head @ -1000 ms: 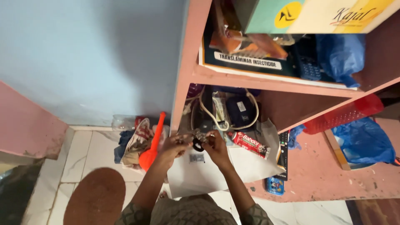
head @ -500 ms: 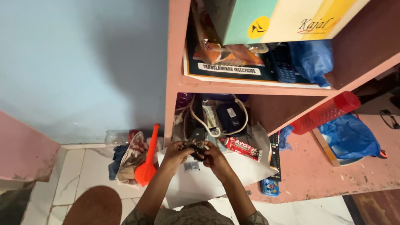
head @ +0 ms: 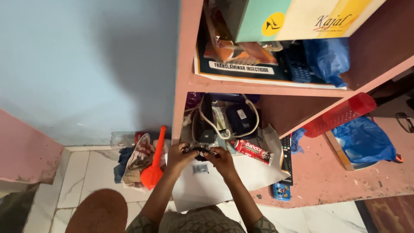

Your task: Organize and sort various household items, books, and documents on a shelf.

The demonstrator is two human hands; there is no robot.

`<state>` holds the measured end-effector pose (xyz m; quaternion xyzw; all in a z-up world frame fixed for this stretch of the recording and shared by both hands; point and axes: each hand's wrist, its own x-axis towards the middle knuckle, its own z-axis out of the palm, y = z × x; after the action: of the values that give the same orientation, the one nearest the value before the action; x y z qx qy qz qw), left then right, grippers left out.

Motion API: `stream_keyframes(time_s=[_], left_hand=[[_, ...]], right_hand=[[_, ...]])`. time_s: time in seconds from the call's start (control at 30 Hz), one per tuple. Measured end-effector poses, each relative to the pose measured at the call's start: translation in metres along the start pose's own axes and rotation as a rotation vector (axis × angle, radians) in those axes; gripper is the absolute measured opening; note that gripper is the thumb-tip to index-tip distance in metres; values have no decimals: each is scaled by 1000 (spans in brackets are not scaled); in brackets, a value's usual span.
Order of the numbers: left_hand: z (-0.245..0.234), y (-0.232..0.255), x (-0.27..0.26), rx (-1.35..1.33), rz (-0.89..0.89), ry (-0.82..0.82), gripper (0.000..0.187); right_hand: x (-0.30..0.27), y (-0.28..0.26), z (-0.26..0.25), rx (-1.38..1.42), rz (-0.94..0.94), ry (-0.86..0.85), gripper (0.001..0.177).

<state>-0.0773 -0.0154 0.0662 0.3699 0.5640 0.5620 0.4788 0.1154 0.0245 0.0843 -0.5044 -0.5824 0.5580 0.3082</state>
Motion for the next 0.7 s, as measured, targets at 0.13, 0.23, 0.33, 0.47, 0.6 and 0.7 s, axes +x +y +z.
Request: stream_keyframes(time_s=[0.13, 0.23, 0.33, 0.47, 0.6, 0.7], left_hand=[[-5, -6, 2, -65, -52, -27, 20], [-8, -6, 0, -112, -83, -32, 25], [-14, 0, -4, -114, -97, -3, 28], [-22, 8, -7, 18, -204, 62, 25], [-28, -1, -9, 48, -247, 55, 23], [-31, -4, -12, 38, -260, 30, 21]], right_hand=[[8, 11, 1, -95, -120, 13, 26], [3, -7, 10, -130, -131, 25, 29], [1, -34, 18, -181, -182, 110, 35], [12, -57, 23, -449, -339, 213, 40], [22, -96, 43, -551, -373, 267, 44], [43, -92, 56, -584, -512, 297, 49]])
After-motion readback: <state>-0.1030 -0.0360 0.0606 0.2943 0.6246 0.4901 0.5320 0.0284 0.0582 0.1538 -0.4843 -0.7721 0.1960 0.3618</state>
